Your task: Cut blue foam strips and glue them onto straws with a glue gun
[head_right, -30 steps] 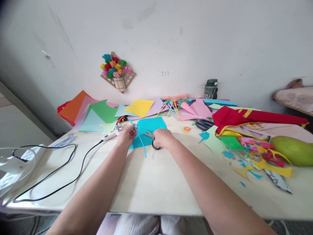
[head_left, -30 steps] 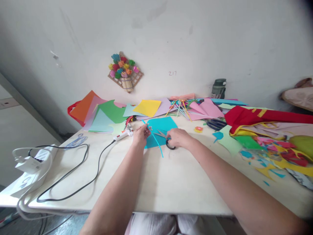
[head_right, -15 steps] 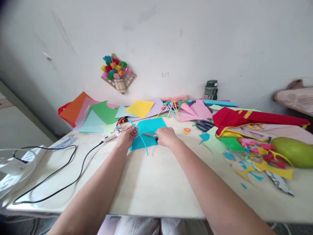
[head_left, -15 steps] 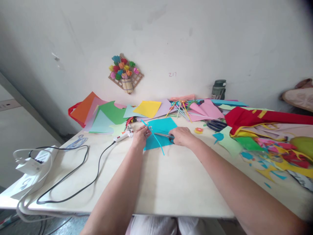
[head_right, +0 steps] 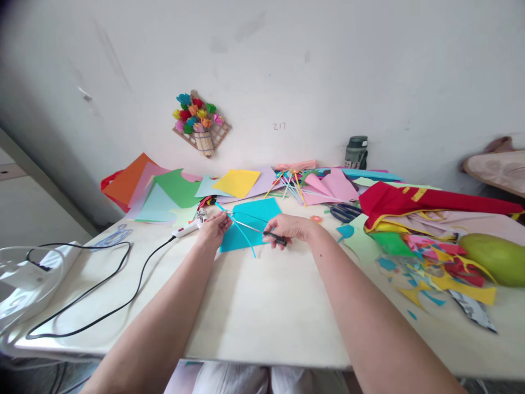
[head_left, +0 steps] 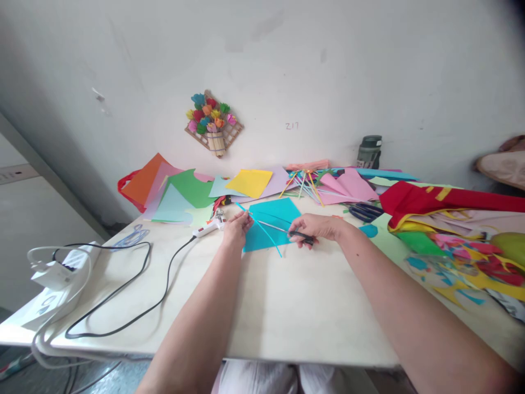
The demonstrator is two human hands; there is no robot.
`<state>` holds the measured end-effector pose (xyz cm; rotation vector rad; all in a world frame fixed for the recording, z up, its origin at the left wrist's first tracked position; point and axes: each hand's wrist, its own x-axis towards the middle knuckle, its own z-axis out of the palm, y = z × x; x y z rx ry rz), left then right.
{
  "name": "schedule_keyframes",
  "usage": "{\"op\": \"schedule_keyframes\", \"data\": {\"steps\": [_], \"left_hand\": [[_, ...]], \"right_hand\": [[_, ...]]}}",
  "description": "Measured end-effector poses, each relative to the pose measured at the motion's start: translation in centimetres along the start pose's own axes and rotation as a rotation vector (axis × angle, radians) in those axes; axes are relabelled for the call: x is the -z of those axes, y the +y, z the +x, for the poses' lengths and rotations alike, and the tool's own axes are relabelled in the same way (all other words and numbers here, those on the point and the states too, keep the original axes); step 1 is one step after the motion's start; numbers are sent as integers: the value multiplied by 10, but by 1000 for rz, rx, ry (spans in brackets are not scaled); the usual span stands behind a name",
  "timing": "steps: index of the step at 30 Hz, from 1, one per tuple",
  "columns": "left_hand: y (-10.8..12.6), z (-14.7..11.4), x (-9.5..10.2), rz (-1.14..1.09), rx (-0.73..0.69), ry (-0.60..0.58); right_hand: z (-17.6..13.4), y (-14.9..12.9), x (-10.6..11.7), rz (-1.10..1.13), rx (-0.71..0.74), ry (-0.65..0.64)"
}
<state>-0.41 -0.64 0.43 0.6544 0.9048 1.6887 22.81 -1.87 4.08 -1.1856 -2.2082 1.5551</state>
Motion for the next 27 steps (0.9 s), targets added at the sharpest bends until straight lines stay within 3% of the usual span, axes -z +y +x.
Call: {"op": "schedule_keyframes", "data": {"steps": [7, 13, 17, 27], "left_hand": [[-1, 3, 2, 4, 15, -6], [-4, -2, -4, 3, 34, -16], [-7, -4, -9, -22, 43, -46], [-9, -10, -17, -20, 63, 25]], "right_hand": [[-1, 5, 5, -22, -10, 28], [5, 0, -7, 29, 47, 24], [13, -8, -20, 59, 98, 84], [29, -12, -39, 150, 131, 245]]}}
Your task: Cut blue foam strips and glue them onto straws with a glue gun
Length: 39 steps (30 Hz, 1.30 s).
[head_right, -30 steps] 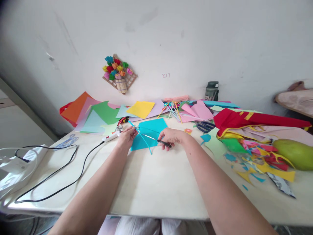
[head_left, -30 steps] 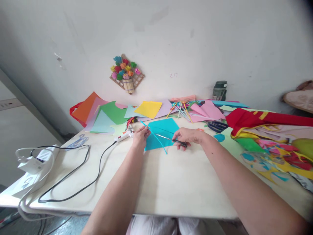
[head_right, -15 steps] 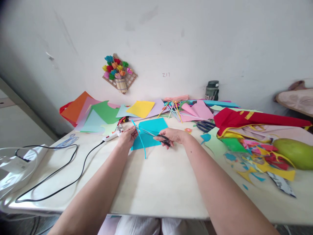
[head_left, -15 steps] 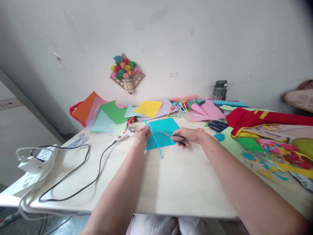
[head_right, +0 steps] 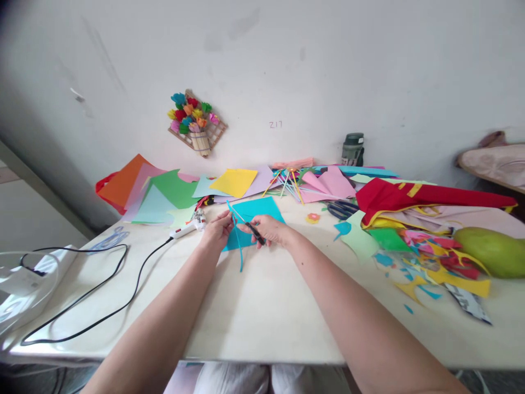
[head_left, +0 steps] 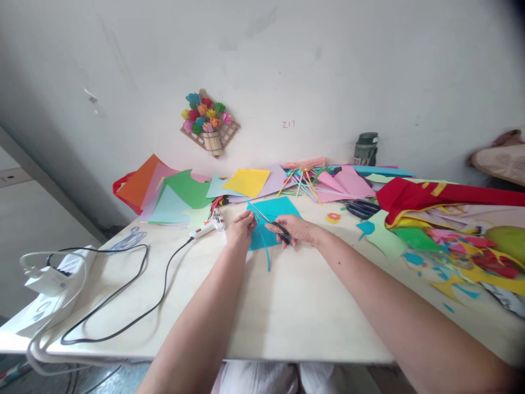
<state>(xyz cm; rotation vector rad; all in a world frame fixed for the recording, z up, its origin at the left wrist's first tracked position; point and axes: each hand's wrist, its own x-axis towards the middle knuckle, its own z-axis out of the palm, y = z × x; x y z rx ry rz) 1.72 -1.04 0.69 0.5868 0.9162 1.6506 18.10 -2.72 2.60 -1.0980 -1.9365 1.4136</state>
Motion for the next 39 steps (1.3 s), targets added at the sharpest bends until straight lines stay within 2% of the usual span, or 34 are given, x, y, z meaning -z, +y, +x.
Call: {"op": "schedule_keyframes", "data": {"steps": [9, 16, 28, 39], "left_hand": [[-9, -5, -4, 0, 14, -82], [-15, -5, -7, 26, 46, -178], [-17, -4, -6, 38, 62, -185], [-13, -10, -11, 7, 95, -258]], "right_hand": [[5, 2, -5, -49, -19, 96], [14, 12, -5, -189, 45, 221], [18, 19, 0, -274, 76, 245], [16, 14, -4, -446, 106, 384]]}}
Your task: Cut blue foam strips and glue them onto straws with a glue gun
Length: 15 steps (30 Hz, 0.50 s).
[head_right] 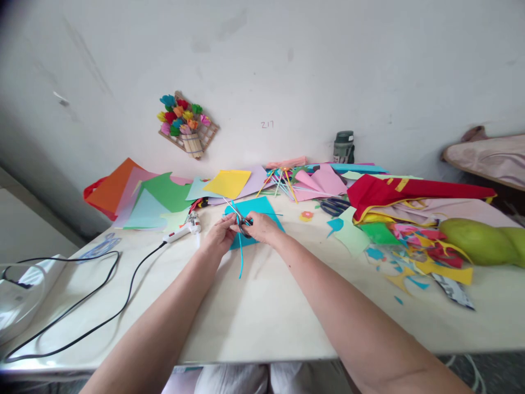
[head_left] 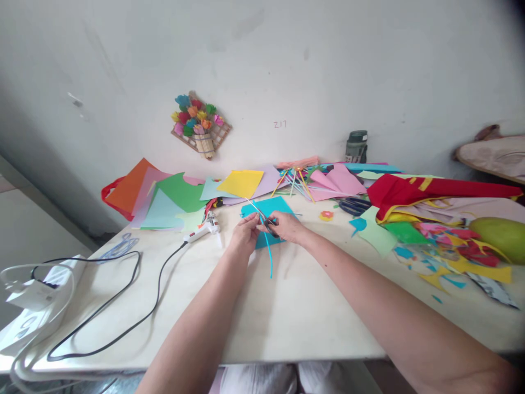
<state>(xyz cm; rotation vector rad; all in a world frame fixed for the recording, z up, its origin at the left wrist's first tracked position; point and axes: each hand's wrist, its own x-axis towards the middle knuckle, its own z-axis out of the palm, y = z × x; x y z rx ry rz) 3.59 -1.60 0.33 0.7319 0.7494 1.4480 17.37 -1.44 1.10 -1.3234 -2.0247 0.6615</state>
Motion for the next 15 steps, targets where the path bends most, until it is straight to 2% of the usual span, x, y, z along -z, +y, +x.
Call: {"op": "schedule_keyframes", "data": {"steps": [6, 11, 15], "left_hand": [[0, 1, 1, 23, -6, 1], [4, 0, 5, 74, -25, -64], [9, 0, 9, 151, -57, -6]], "right_hand": [[0, -2, -4, 8, 22, 37], [0, 2, -3, -51, 58, 27], [-2, 2, 2, -153, 73, 15]]}}
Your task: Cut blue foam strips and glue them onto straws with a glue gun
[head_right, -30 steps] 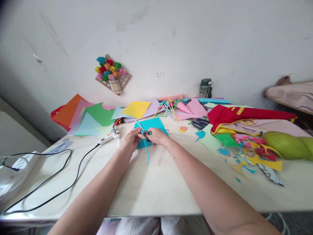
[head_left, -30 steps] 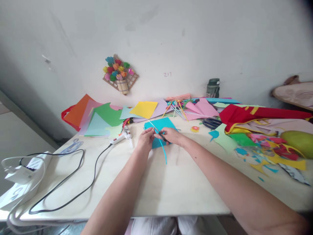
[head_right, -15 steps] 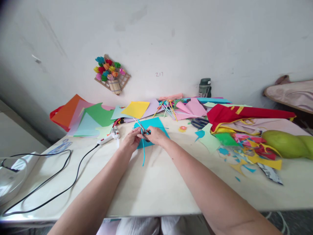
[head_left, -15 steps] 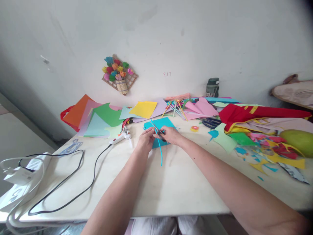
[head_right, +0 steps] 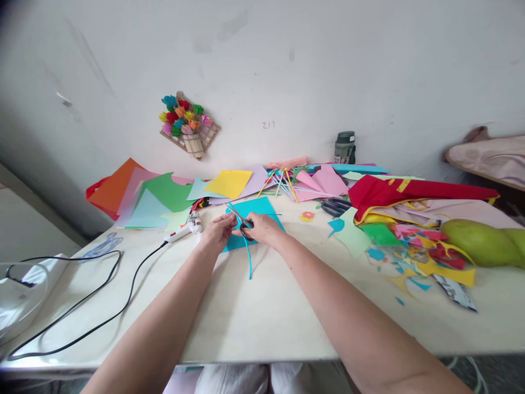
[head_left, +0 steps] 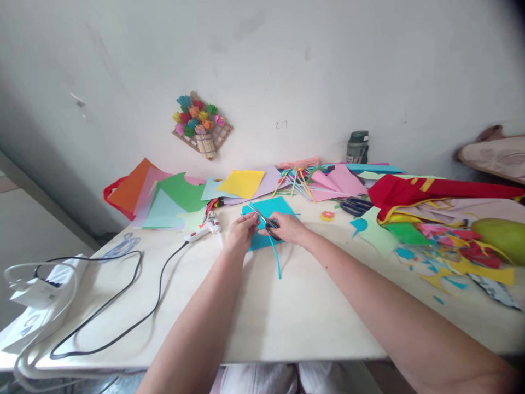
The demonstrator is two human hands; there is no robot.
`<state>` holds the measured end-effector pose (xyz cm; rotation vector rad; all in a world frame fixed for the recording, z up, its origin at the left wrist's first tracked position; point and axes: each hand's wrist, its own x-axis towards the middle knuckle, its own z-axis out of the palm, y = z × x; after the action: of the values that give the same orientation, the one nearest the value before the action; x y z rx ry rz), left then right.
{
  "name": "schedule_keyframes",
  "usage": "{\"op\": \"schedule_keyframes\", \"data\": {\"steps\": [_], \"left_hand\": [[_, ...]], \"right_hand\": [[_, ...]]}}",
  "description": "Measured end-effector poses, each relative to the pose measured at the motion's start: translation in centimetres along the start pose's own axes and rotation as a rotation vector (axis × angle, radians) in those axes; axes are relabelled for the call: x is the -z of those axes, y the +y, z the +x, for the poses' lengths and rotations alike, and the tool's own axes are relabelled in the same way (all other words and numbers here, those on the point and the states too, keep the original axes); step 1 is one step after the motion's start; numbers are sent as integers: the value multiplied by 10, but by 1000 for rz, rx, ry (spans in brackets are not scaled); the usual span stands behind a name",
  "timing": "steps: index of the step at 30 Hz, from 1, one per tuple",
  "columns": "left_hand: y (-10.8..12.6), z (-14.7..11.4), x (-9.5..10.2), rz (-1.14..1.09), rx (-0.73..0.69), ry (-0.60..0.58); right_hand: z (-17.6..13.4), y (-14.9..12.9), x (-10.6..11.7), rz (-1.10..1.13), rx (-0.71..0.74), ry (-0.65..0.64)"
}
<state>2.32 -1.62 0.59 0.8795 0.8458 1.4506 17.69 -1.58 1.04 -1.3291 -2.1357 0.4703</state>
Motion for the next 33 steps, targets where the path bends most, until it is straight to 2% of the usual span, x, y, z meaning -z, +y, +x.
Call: {"op": "schedule_keyframes", "data": {"steps": [3, 8, 13, 29, 33], "left_hand": [[3, 1, 2, 42, 3, 9], [6, 0, 2, -29, 17, 0], [4, 1, 3, -54, 21, 7], [5, 0, 0, -97, 63, 25], [3, 1, 4, -101, 80, -4]], "right_hand": [[-2, -3, 4, -98, -9, -12], [-5, -8, 9, -254, 21, 8], [-5, -7, 11, -313, 68, 16], [-5, -11, 12, -264, 56, 30], [-5, -11, 11, -214, 67, 28]]}}
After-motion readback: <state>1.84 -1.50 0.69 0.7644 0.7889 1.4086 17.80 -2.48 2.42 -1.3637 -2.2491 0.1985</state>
